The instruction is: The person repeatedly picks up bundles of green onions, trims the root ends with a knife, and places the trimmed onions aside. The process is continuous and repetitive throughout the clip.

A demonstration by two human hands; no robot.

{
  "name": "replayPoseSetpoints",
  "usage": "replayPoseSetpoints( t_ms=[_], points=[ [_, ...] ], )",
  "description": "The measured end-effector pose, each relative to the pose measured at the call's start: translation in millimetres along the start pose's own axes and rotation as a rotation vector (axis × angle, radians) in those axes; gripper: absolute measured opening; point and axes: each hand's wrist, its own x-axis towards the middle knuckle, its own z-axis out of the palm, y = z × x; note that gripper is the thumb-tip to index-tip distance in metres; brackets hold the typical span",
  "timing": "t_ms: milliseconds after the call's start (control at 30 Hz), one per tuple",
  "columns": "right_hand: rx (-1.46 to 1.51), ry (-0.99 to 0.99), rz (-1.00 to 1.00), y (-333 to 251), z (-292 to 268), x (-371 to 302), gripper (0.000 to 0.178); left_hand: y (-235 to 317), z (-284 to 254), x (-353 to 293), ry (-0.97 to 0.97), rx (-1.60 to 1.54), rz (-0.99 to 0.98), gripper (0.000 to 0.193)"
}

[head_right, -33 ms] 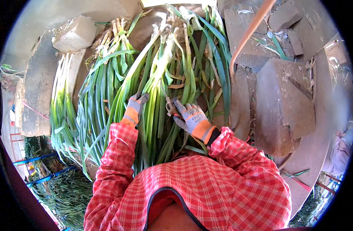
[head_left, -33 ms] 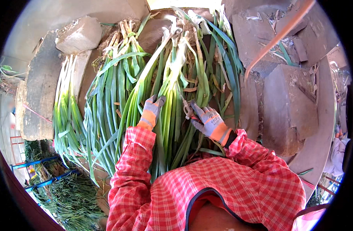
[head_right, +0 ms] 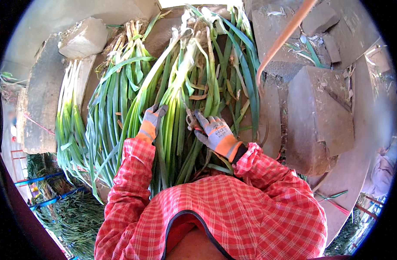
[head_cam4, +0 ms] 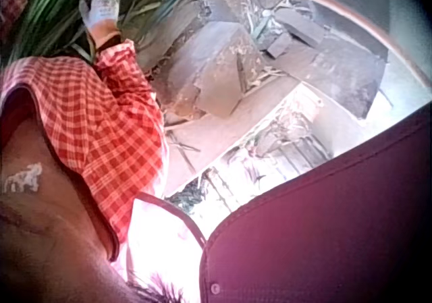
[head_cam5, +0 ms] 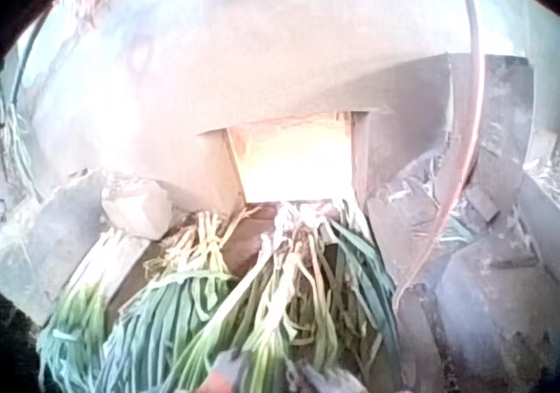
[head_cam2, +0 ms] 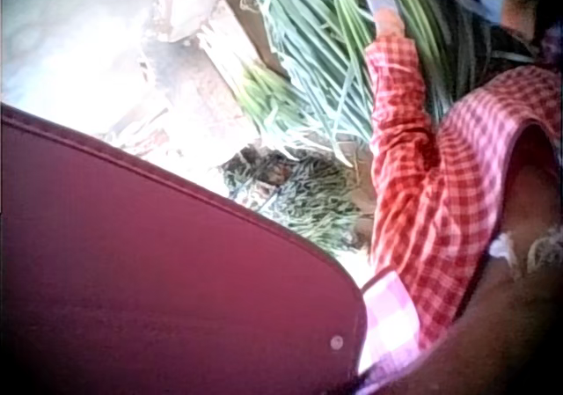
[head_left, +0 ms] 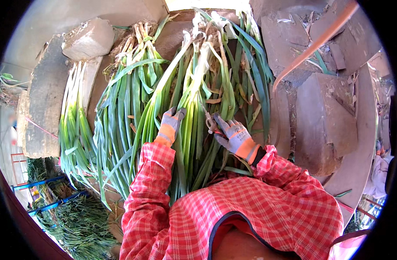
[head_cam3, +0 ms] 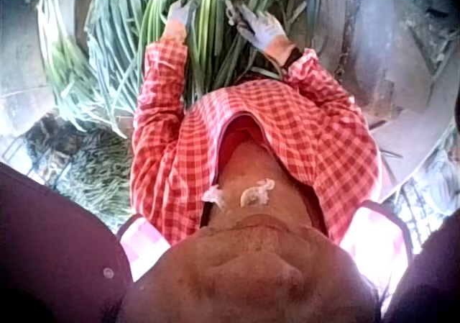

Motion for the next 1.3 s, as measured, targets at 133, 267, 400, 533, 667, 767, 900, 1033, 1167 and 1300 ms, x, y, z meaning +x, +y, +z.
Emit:
replayPoseSetpoints(
  t_ms=[133,267,400,533,667,767,900,1033,1167,1300],
  points=[
    [-0.003,0.033,0.017,6.8,-0.3,18.1,0.066,4.3,4.9,-2.7,0.035,0.003,-0.005,0.024],
    [-0.069,0.134,0.036,38.2,6.7,68.8,0.063,-5.8,1.1,4.6,-0.001,-0.024,-0.008,0.023],
    [-0.101,0.172,0.136,87.0,14.7,158.2,0.053,-10.4,5.0,3.7,0.069,0.059,0.013,0.029],
    [-0.047,0.210,0.279,153.6,9.0,258.0,0.041,-8.3,8.2,5.3,0.015,0.091,0.012,0.035],
    [-0.060,0.170,0.394,157.8,-2.7,284.7,0.043,-16.2,-1.5,8.7,0.020,-0.003,0.009,0.032],
    [0.001,0.211,0.150,113.1,5.5,208.4,0.047,19.6,-0.7,-3.1,0.071,-0.204,-0.096,0.038],
    [0.049,0.164,-0.007,16.1,-14.9,77.1,0.060,18.1,-19.7,14.9,0.094,-0.103,-0.010,0.041],
    [0.144,0.039,0.060,13.4,-13.4,41.3,0.062,41.9,-33.4,12.6,-0.034,-0.208,-0.086,0.035],
    [0.163,0.071,0.086,29.0,-20.0,29.5,0.063,28.0,-44.1,27.9,0.251,0.726,0.092,0.052],
    [0.121,0.172,0.269,67.8,-25.2,1.0,0.065,85.1,48.4,-26.9,0.403,1.440,0.826,0.069]
  ],
)
